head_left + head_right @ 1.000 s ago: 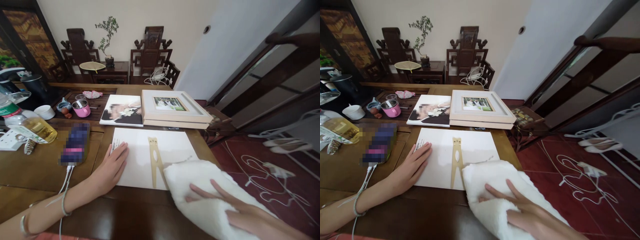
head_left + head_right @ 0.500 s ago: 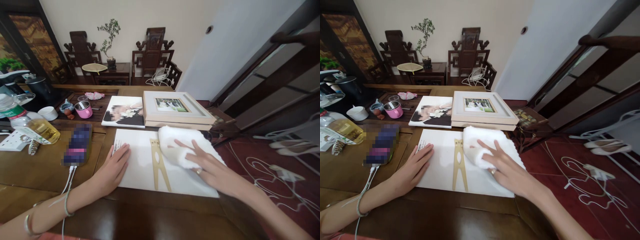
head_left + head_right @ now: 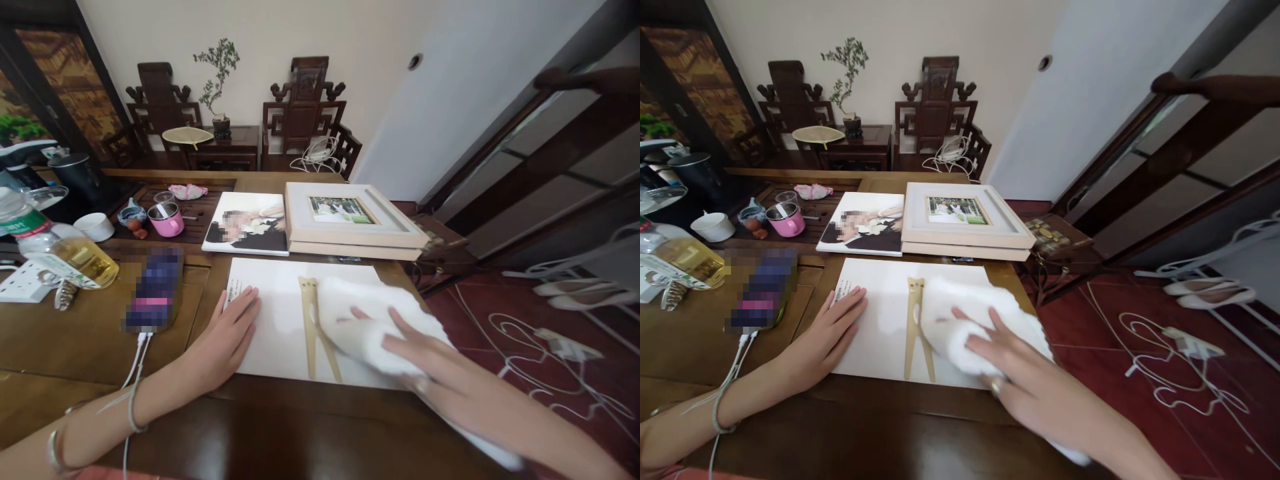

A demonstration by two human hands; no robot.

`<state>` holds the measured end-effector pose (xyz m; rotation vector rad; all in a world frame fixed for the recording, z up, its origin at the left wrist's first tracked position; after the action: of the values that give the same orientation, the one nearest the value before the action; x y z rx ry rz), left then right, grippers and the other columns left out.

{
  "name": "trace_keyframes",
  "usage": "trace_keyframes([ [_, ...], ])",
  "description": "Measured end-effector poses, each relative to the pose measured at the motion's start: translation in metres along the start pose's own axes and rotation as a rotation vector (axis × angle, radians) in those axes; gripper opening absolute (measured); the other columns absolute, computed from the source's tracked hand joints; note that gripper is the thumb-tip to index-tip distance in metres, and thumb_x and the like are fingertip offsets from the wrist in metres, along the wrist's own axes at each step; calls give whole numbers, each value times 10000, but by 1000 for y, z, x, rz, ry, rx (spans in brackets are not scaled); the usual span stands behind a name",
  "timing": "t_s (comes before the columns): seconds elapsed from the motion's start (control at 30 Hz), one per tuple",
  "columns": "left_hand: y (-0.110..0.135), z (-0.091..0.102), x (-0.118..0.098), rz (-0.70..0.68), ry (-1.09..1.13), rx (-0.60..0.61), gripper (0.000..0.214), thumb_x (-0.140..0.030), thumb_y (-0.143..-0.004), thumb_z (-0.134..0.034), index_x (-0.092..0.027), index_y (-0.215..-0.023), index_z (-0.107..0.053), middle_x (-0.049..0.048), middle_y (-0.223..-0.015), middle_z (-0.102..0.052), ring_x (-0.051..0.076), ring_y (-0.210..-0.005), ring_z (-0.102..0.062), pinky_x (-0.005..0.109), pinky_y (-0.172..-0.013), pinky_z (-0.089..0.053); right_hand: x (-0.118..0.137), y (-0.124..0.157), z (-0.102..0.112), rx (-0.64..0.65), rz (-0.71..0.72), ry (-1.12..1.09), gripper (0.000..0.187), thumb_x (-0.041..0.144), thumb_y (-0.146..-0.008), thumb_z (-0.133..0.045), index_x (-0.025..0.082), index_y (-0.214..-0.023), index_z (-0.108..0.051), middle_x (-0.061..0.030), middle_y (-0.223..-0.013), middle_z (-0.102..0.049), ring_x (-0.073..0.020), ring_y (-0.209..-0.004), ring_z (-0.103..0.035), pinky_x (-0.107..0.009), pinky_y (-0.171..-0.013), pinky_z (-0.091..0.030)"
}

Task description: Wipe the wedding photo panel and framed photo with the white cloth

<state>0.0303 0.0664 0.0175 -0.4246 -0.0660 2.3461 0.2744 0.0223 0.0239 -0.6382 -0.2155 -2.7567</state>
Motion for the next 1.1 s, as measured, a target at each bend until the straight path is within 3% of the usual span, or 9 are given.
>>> trace_keyframes([
  [0.1,0,1,0,3,11,-3,428,-172,-980,-298,-152,-1405,-347,157,-1476,-372,249,-1409,-253,540,-1139,-185,21,-54,-1,-23,49,21,423,159,-766,-381,218,-1122,-601,-75,-1447,-428,-344,-1369,-210,-643,-1038,-302],
  [0.2,0,1,1,8,17,-2,439,-169,-979,-305,-166,-1417,-326,151,-1479,-368,246,-1408,-257,540,-1138,-184,57,-76,-5,-46,223,72,402,73,-716,-374,167,-1041,-592,-135,-1423,-456,-314,-1392,-156,-671,-1076,-136],
  [0.37,0,-1,1,6,13,4,437,-179,-981,-307,-160,-1418,-324,150,-1486,-358,242,-1413,-245,541,-1144,-166,101,-33,-17,92,389,94,421,11,-565,-417,166,-903,-615,-130,-1460,-396,-312,-1398,-83,-650,-1094,-111],
  [0.5,0,0,1,13,17,-1,427,-175,-979,-313,-146,-1403,-356,156,-1478,-369,249,-1408,-256,537,-1144,-172,122,14,-18,218,522,11,453,18,-540,-440,229,-889,-637,-43,-1405,-478,-276,-1374,-249,-568,-1122,-150],
  [0.63,0,1,-1,1,12,-5,421,-170,-978,-313,-132,-1394,-370,169,-1474,-371,254,-1408,-255,544,-1143,-170,116,19,-9,205,567,-48,478,46,-608,-465,261,-998,-637,-16,-1418,-457,-265,-1343,-323,-487,-1117,-264],
  [0.77,1,0,-1,-7,12,-9,419,-168,-979,-317,-133,-1392,-374,167,-1472,-375,247,-1413,-242,533,-1148,-161,90,-30,-7,156,374,110,461,13,-644,-430,212,-1011,-628,-75,-1449,-426,-270,-1381,-227,-529,-1117,-257],
  [0.93,1,-1,0,-8,1,2,421,-175,-981,-312,-137,-1398,-360,172,-1478,-362,245,-1416,-235,542,-1143,-169,93,-89,-13,16,366,251,385,41,-697,-452,144,-1034,-608,-169,-1437,-429,-328,-1407,-128,-645,-1090,-181],
  [1.0,1,-1,0,-9,-2,-5,427,-176,-983,-302,-141,-1407,-343,168,-1481,-358,241,-1417,-232,541,-1143,-168,99,-92,-19,-21,378,268,370,55,-701,-472,138,-1029,-620,-161,-1454,-406,-356,-1406,-89,-681,-1079,-135],
  [1.1,1,-1,0,-2,2,-7,449,-167,-981,-302,-155,-1429,-305,160,-1477,-369,239,-1414,-240,537,-1142,-168,114,-69,-31,20,424,246,375,45,-661,-507,146,-993,-649,-148,-1479,-364,-367,-1402,-85,-681,-1085,-71],
])
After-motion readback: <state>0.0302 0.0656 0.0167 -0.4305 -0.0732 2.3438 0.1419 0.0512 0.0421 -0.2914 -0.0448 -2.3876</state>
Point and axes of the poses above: each hand's wrist, its own y-axis away from the middle knuckle, its own z-axis out of the back of the hand, x = y × z, the point moved 9 cm from there along -y, towards the middle knuckle
